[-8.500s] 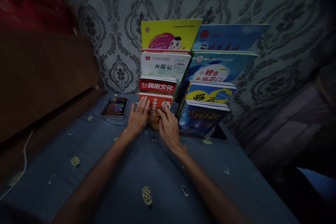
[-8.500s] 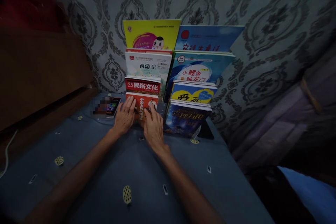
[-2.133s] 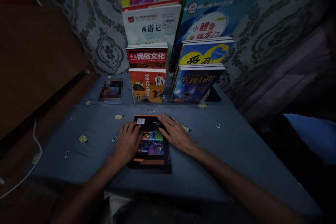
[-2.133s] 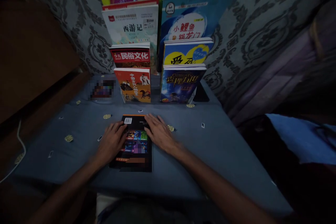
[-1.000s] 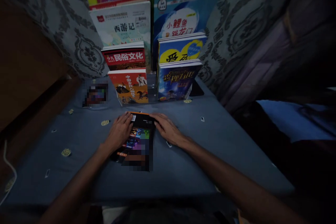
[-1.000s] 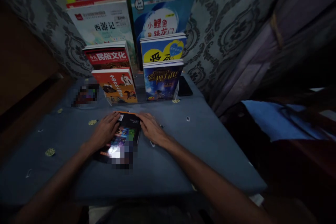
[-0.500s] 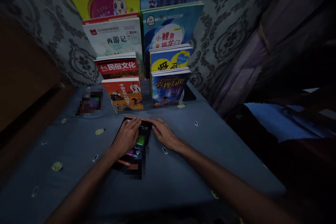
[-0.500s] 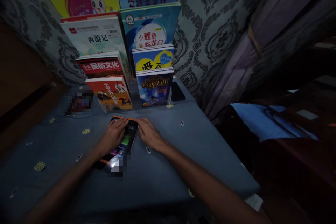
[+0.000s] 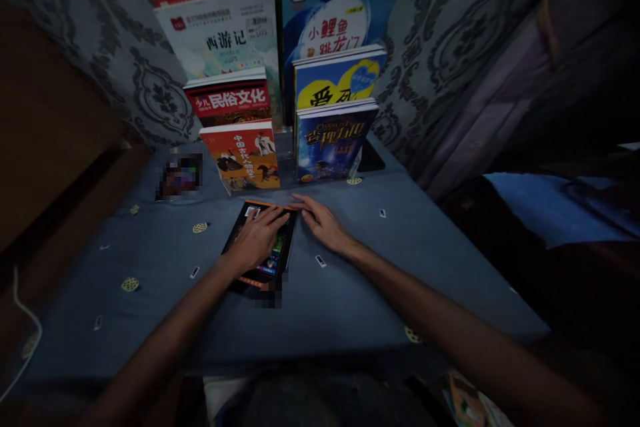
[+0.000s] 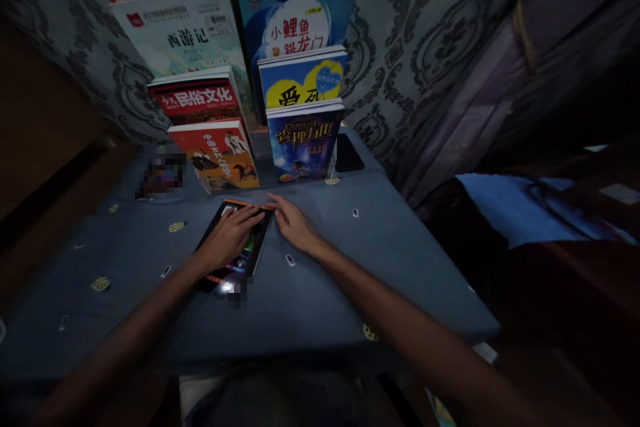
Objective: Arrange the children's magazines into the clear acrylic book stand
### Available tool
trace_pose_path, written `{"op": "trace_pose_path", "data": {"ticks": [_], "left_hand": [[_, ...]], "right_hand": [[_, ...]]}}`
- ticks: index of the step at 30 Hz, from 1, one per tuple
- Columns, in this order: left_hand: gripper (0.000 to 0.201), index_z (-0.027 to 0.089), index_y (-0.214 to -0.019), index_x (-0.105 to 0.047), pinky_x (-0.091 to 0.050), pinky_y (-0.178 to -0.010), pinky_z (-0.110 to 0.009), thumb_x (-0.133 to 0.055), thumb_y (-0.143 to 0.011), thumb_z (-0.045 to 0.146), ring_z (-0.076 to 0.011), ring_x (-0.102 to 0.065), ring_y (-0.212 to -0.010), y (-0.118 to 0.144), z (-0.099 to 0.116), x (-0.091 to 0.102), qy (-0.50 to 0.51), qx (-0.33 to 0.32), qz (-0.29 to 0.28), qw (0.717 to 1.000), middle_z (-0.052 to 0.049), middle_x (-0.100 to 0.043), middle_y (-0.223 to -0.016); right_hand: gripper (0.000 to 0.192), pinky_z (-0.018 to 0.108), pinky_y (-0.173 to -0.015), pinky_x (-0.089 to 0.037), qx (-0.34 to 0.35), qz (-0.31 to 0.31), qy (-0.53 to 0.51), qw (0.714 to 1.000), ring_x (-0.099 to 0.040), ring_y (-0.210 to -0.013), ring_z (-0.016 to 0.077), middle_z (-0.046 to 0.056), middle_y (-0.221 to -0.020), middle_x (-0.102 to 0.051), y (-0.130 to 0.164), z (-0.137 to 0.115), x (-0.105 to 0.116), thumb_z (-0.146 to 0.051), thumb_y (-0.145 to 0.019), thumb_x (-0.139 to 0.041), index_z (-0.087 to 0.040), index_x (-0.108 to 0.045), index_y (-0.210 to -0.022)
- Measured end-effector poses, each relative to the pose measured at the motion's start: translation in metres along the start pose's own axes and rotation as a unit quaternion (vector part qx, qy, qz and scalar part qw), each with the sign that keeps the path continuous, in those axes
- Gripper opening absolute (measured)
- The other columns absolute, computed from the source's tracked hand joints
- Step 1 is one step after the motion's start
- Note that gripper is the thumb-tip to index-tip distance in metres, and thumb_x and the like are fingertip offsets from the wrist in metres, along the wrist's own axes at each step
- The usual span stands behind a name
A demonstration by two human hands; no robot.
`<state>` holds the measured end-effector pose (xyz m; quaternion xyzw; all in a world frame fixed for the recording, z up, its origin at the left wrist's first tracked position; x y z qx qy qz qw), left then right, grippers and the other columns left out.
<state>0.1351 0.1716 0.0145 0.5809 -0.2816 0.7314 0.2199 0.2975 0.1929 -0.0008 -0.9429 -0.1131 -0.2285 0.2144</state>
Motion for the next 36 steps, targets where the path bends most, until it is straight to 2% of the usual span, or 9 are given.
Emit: {"op": "trace_pose_path", "data": {"ticks": [7, 12, 16, 21, 27, 30, 36], "left_hand": [[0.053, 0.024, -0.142, -0.053, -0.034, -0.116, -0.057, -0.040, -0.093, 0.008, -0.0260, -0.041, -0.145, -0.001, 0.003, 0.004, -0.001, -0.007, -0.013, 1.000, -0.011, -0.050, -0.152], [0.050, 0.025, -0.139, -0.056, -0.032, -0.117, -0.058, -0.043, -0.094, 0.010, -0.0252, -0.043, -0.144, 0.005, 0.007, 0.004, 0.014, -0.027, -0.017, 0.999, -0.010, -0.055, -0.148], [0.048, 0.025, -0.137, -0.058, -0.033, -0.118, -0.054, -0.043, -0.094, 0.010, -0.0227, -0.043, -0.144, 0.019, 0.012, 0.006, 0.024, -0.040, -0.026, 0.999, -0.008, -0.056, -0.148], [0.050, 0.025, -0.138, -0.057, -0.032, -0.118, -0.055, -0.042, -0.093, 0.008, -0.0226, -0.042, -0.145, 0.039, 0.020, 0.008, 0.035, -0.045, -0.049, 0.997, -0.007, -0.053, -0.150], [0.052, 0.023, -0.138, -0.058, -0.032, -0.118, -0.054, -0.044, -0.091, 0.006, -0.0238, -0.043, -0.144, 0.057, 0.028, 0.012, 0.051, -0.058, -0.059, 0.995, -0.009, -0.054, -0.149], [0.052, 0.023, -0.138, -0.058, -0.032, -0.119, -0.054, -0.048, -0.090, 0.005, -0.0243, -0.044, -0.144, 0.070, 0.033, 0.014, 0.057, -0.065, -0.052, 0.995, -0.009, -0.054, -0.149], [0.050, 0.027, -0.137, -0.057, -0.033, -0.118, -0.053, -0.043, -0.094, 0.005, -0.0206, -0.044, -0.143, 0.102, 0.041, 0.014, 0.065, -0.071, -0.020, 0.995, -0.007, -0.056, -0.147]], "right_hand": [[0.050, 0.050, -0.109, -0.046, 0.013, -0.019, 0.043, 0.999, -0.063, -0.123, 0.0230, 0.007, -0.125, -0.072, 0.001, -0.004, -0.001, -0.019, -0.096, -0.041, -0.025, -0.046, -0.145], [0.046, 0.050, -0.108, -0.045, 0.023, -0.023, 0.093, 0.995, -0.065, -0.120, 0.0245, 0.008, -0.123, -0.073, 0.003, -0.004, -0.003, -0.025, -0.096, -0.047, -0.022, -0.049, -0.142], [0.043, 0.050, -0.107, -0.047, 0.034, -0.020, 0.102, 0.994, -0.066, -0.119, 0.0243, 0.008, -0.122, -0.074, 0.003, -0.006, -0.004, -0.023, -0.096, -0.047, -0.021, -0.053, -0.139], [0.041, 0.051, -0.107, -0.047, 0.036, -0.028, 0.112, 0.993, -0.064, -0.121, 0.0255, 0.007, -0.121, -0.074, 0.003, -0.008, -0.005, -0.022, -0.096, -0.046, -0.022, -0.056, -0.135], [0.043, 0.049, -0.109, -0.046, 0.030, -0.039, 0.099, 0.994, -0.064, -0.122, 0.0246, 0.008, -0.125, -0.072, 0.003, -0.005, -0.006, -0.020, -0.095, -0.046, -0.020, -0.053, -0.137], [0.042, 0.049, -0.109, -0.046, 0.035, -0.039, 0.093, 0.994, -0.064, -0.124, 0.0245, 0.008, -0.125, -0.073, 0.003, -0.006, -0.006, -0.019, -0.095, -0.046, -0.020, -0.053, -0.137], [0.042, 0.052, -0.108, -0.047, 0.034, -0.036, 0.098, 0.994, -0.066, -0.121, 0.0252, 0.008, -0.123, -0.074, 0.003, -0.010, -0.005, -0.018, -0.094, -0.047, -0.020, -0.054, -0.135]]}}
Point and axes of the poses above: each hand's wrist, its own y-axis away from the middle knuckle, its own x-axis out of the back of the hand, z = x × y, the point moved 6 cm from there along -y, towards the middle knuckle
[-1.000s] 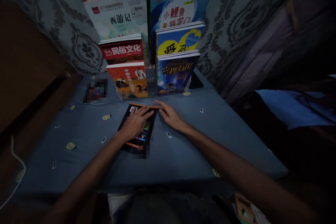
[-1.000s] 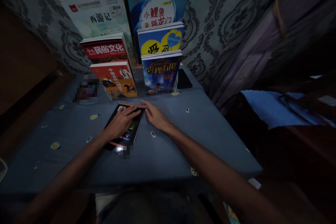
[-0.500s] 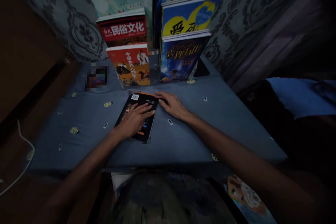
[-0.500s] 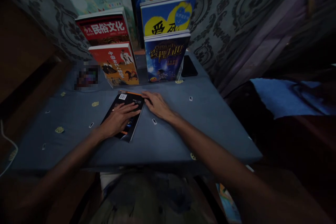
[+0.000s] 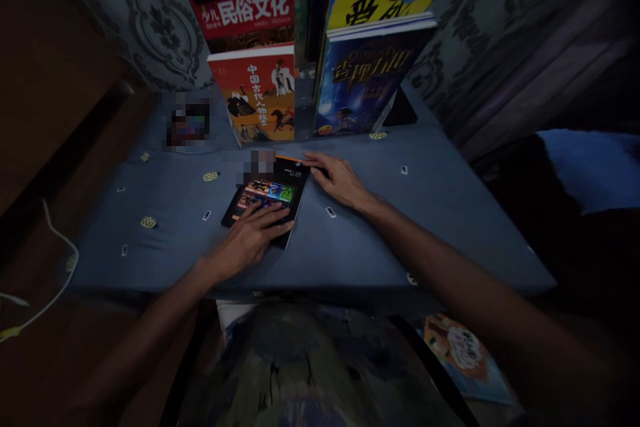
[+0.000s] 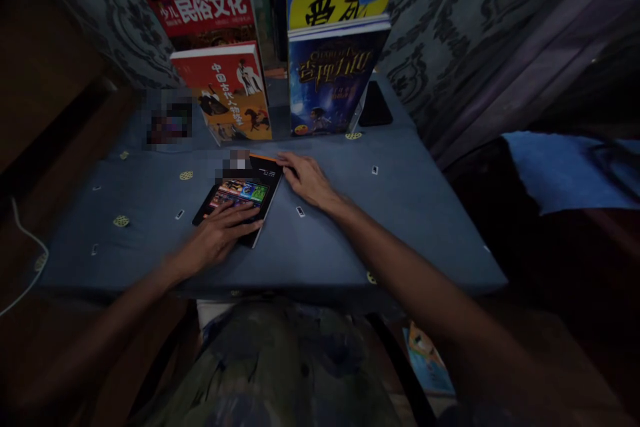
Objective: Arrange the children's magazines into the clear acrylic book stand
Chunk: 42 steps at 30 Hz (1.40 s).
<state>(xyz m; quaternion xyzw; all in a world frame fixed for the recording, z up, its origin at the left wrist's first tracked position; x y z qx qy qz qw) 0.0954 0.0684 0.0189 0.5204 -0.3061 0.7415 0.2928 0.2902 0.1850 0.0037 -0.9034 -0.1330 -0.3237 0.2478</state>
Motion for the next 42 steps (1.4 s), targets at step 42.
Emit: {"op": "trace_pose_path", "data": {"ticks": [42], "left_hand": [[0.034, 0.020, -0.107, -0.070, -0.057, -0.091, -0.033, -0.040, -0.096, 0.008, -0.0162, -0.071, -0.101, 0.054, 0.031, 0.024, 0.096, 0.069, 0.274, 0.955, -0.008, -0.076, -0.109]], "right_hand": [[0.045, 0.056, -0.123, -0.026, 0.232, -0.293, -0.024, 0.927, -0.037, -0.148, 0.0208, 0.003, -0.151, -0.052, -0.017, -0.117, -0.118, -0.022, -0.103, -0.036, -0.030, -0.047, -0.147]]}}
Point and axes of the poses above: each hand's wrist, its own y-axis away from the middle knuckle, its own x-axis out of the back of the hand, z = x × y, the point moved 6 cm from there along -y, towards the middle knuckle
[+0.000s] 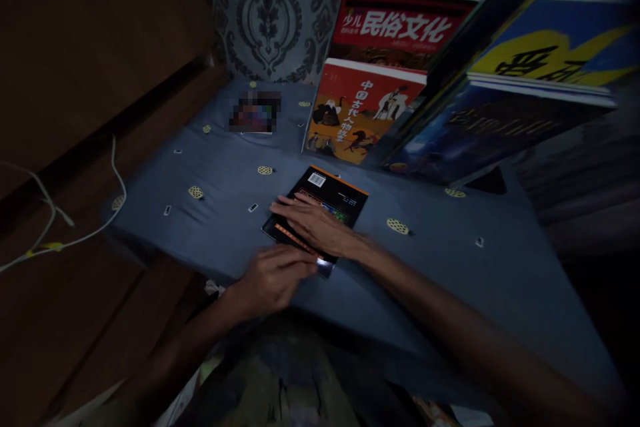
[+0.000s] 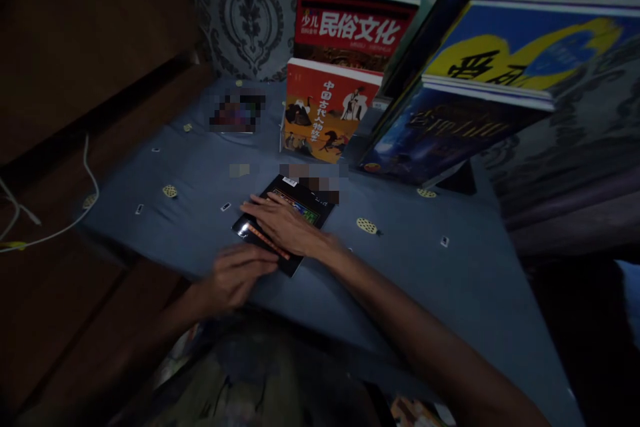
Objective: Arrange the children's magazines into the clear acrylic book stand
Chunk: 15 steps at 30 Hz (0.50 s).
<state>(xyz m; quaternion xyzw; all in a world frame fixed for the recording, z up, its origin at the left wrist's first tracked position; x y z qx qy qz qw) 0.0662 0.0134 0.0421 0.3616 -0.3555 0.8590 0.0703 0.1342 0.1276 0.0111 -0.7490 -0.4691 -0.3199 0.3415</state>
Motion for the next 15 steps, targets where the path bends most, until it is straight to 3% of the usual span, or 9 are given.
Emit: {"op": "trace_pose_path", "data": {"ticks": [3, 5, 9, 12, 15], "left_hand": [[0.035, 0.020, -0.103, -0.071, -0.056, -0.087, -0.033, -0.038, -0.097, 0.009, -0.0163, -0.069, -0.094, -0.008, -0.020, 0.033, 0.002, 0.052, 0.096, 0.994, -0.006, -0.076, -0.098], [0.034, 0.019, -0.105, -0.071, -0.054, -0.091, -0.036, -0.040, -0.095, 0.010, -0.0179, -0.068, -0.094, -0.021, -0.042, 0.047, -0.033, 0.100, 0.089, 0.990, -0.006, -0.075, -0.098], [0.040, 0.017, -0.118, -0.070, -0.047, -0.107, -0.041, -0.041, -0.091, 0.012, -0.0221, -0.060, -0.122, -0.051, -0.090, 0.042, -0.032, 0.142, -0.048, 0.988, -0.007, -0.072, -0.121], [0.045, 0.017, -0.126, -0.066, -0.049, -0.104, -0.034, -0.039, -0.090, 0.013, -0.0191, -0.064, -0.118, -0.062, -0.111, 0.023, 0.020, 0.146, -0.172, 0.974, -0.007, -0.071, -0.127], [0.048, 0.018, -0.130, -0.064, -0.051, -0.100, -0.030, -0.037, -0.091, 0.012, -0.0170, -0.068, -0.112, -0.063, -0.120, 0.015, 0.033, 0.164, -0.201, 0.965, -0.004, -0.073, -0.124]], "right_hand": [[0.041, 0.058, -0.123, -0.022, 0.015, -0.014, 0.031, 0.999, -0.030, -0.151, 0.0248, 0.003, -0.153, -0.051, 0.001, -0.004, -0.002, -0.032, -0.102, -0.047, -0.030, -0.054, -0.142], [0.040, 0.060, -0.124, -0.018, 0.026, -0.020, 0.051, 0.998, -0.026, -0.152, 0.0268, 0.003, -0.152, -0.052, 0.001, -0.007, -0.003, -0.035, -0.100, -0.051, -0.031, -0.056, -0.140], [0.040, 0.059, -0.124, -0.014, 0.058, -0.042, 0.073, 0.995, -0.033, -0.149, 0.0243, 0.002, -0.147, -0.058, 0.001, -0.018, -0.007, -0.027, -0.101, -0.049, -0.031, -0.056, -0.140], [0.043, 0.055, -0.123, -0.020, 0.070, -0.064, 0.079, 0.992, -0.042, -0.144, 0.0212, 0.004, -0.144, -0.060, 0.000, -0.028, -0.012, -0.014, -0.100, -0.044, -0.027, -0.057, -0.140], [0.053, 0.052, -0.122, -0.023, 0.066, -0.081, 0.085, 0.991, -0.041, -0.145, 0.0196, 0.003, -0.147, -0.057, 0.001, -0.032, -0.016, -0.002, -0.093, -0.045, -0.027, -0.057, -0.139]]}}
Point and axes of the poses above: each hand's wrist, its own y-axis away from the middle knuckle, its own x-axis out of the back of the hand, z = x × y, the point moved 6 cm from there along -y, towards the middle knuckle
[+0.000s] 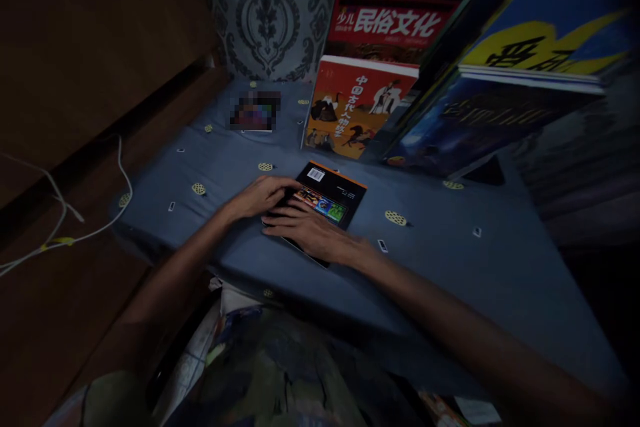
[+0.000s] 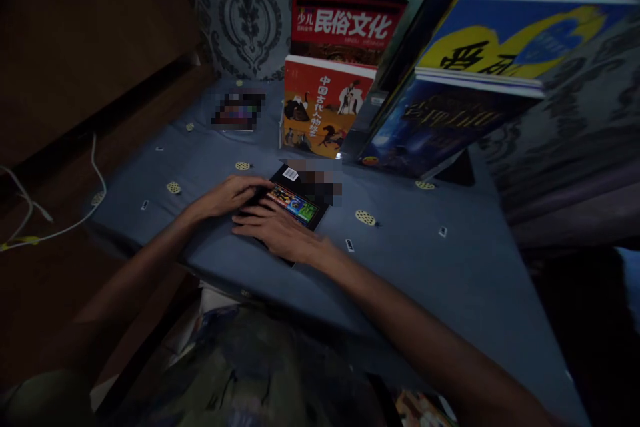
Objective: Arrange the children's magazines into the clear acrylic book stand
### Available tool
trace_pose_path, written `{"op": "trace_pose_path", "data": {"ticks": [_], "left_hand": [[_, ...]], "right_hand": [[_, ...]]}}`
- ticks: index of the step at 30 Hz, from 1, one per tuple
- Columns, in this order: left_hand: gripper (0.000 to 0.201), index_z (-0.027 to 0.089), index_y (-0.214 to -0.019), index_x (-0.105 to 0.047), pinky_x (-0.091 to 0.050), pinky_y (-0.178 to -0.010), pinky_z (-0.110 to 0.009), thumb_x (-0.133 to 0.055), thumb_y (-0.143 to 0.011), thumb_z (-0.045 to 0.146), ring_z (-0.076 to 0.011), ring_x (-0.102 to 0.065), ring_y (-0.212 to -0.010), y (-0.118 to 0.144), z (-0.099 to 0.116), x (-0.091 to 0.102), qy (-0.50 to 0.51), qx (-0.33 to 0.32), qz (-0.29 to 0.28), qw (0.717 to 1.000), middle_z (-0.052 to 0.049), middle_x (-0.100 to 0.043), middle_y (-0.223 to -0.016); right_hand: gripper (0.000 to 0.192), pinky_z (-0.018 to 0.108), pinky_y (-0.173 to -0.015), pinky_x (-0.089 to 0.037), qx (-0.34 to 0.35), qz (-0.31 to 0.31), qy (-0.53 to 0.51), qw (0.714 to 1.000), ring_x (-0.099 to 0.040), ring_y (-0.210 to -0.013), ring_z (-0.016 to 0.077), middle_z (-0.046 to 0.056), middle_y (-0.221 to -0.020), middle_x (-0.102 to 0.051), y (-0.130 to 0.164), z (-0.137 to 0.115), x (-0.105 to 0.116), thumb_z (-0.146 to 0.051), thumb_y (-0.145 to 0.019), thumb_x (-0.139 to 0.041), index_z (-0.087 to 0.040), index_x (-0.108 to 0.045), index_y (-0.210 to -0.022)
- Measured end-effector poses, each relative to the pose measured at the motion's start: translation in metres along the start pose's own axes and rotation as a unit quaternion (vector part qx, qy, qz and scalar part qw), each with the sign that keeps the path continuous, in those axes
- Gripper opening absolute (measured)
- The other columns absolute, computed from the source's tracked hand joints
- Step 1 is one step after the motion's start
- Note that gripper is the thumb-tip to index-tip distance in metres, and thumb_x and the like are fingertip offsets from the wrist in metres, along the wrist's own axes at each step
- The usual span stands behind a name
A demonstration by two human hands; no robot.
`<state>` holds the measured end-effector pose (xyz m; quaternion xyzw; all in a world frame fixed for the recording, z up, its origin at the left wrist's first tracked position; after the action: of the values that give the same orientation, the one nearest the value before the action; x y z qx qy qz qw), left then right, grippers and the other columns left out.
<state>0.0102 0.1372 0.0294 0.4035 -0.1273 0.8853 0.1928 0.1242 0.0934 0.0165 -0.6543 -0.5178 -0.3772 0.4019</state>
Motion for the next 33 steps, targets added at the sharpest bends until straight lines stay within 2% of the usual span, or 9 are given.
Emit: {"op": "trace_pose_path", "data": {"ticks": [4, 9, 14, 19, 23, 29, 33], "left_hand": [[0.047, 0.019, -0.132, -0.062, -0.050, -0.101, -0.032, -0.038, -0.092, 0.013, -0.0177, -0.067, -0.114, 0.005, -0.003, -0.002, -0.022, 0.004, 0.012, 1.000, -0.004, -0.072, -0.125], [0.040, 0.020, -0.137, -0.058, -0.039, -0.113, -0.040, -0.047, -0.099, 0.025, -0.0218, -0.052, -0.137, 0.015, -0.002, -0.009, -0.091, -0.042, 0.015, 0.995, -0.007, -0.063, -0.140], [0.041, 0.025, -0.145, -0.048, -0.033, -0.116, -0.048, -0.038, -0.105, 0.025, -0.0212, -0.040, -0.146, 0.024, -0.005, -0.021, -0.149, -0.051, 0.024, 0.987, -0.005, -0.053, -0.151], [0.041, 0.025, -0.146, -0.045, -0.032, -0.116, -0.047, -0.035, -0.106, 0.027, -0.0194, -0.038, -0.147, 0.026, -0.005, -0.026, -0.177, -0.061, 0.027, 0.982, -0.005, -0.050, -0.152], [0.041, 0.025, -0.145, -0.046, -0.033, -0.116, -0.048, -0.034, -0.106, 0.026, -0.0202, -0.039, -0.146, 0.026, -0.004, -0.025, -0.192, -0.058, 0.022, 0.979, -0.005, -0.050, -0.153], [0.043, 0.021, -0.142, -0.052, -0.041, -0.111, -0.046, -0.035, -0.102, 0.019, -0.0225, -0.048, -0.141, 0.022, 0.019, -0.027, -0.234, -0.015, 0.030, 0.972, -0.009, -0.054, -0.149], [0.041, 0.014, -0.133, -0.058, -0.042, -0.109, -0.051, -0.048, -0.101, 0.038, -0.0304, -0.051, -0.137, 0.012, 0.046, -0.038, -0.293, 0.046, 0.052, 0.954, -0.017, -0.057, -0.144]], "right_hand": [[0.057, 0.051, -0.123, -0.022, 0.014, -0.017, 0.000, 1.000, -0.038, -0.146, 0.0200, 0.003, -0.151, -0.053, 0.001, -0.004, -0.008, -0.001, -0.087, -0.050, -0.026, -0.058, -0.138], [0.056, 0.052, -0.124, -0.022, 0.022, -0.006, -0.035, 0.999, -0.031, -0.150, 0.0203, 0.005, -0.150, -0.055, 0.014, -0.012, -0.019, -0.004, -0.088, -0.050, -0.024, -0.057, -0.139], [0.056, 0.048, -0.124, -0.027, 0.004, 0.035, -0.080, 0.996, -0.029, -0.151, 0.0181, 0.011, -0.150, -0.053, 0.045, -0.027, -0.018, 0.001, -0.089, -0.042, -0.017, -0.056, -0.140], [0.064, 0.048, -0.124, -0.028, -0.053, 0.058, -0.138, 0.987, -0.032, -0.149, 0.0151, 0.006, -0.151, -0.053, 0.083, -0.037, -0.010, 0.000, -0.091, -0.039, -0.026, -0.044, -0.150], [0.058, 0.049, -0.123, -0.030, -0.094, 0.083, -0.162, 0.979, -0.037, -0.147, 0.0156, 0.006, -0.150, -0.054, 0.111, -0.041, -0.004, -0.005, -0.097, -0.037, -0.027, -0.042, -0.150], [0.046, 0.045, -0.120, -0.038, -0.154, 0.106, -0.184, 0.965, -0.042, -0.144, 0.0189, 0.007, -0.153, -0.051, 0.134, -0.045, 0.003, -0.013, -0.100, -0.044, -0.026, -0.054, -0.142], [0.042, 0.045, -0.119, -0.040, -0.163, 0.116, -0.173, 0.964, -0.044, -0.143, 0.0180, 0.006, -0.147, -0.057, 0.133, -0.053, 0.007, -0.018, -0.101, -0.044, -0.026, -0.057, -0.140]]}}
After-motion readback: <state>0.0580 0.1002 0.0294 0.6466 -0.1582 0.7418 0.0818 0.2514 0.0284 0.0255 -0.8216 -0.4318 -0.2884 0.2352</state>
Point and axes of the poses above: each hand's wrist, its own y-axis away from the middle knuckle, its own x-axis out of the back of the hand, z = x × y, the point moved 6 cm from there along -y, towards the middle knuckle
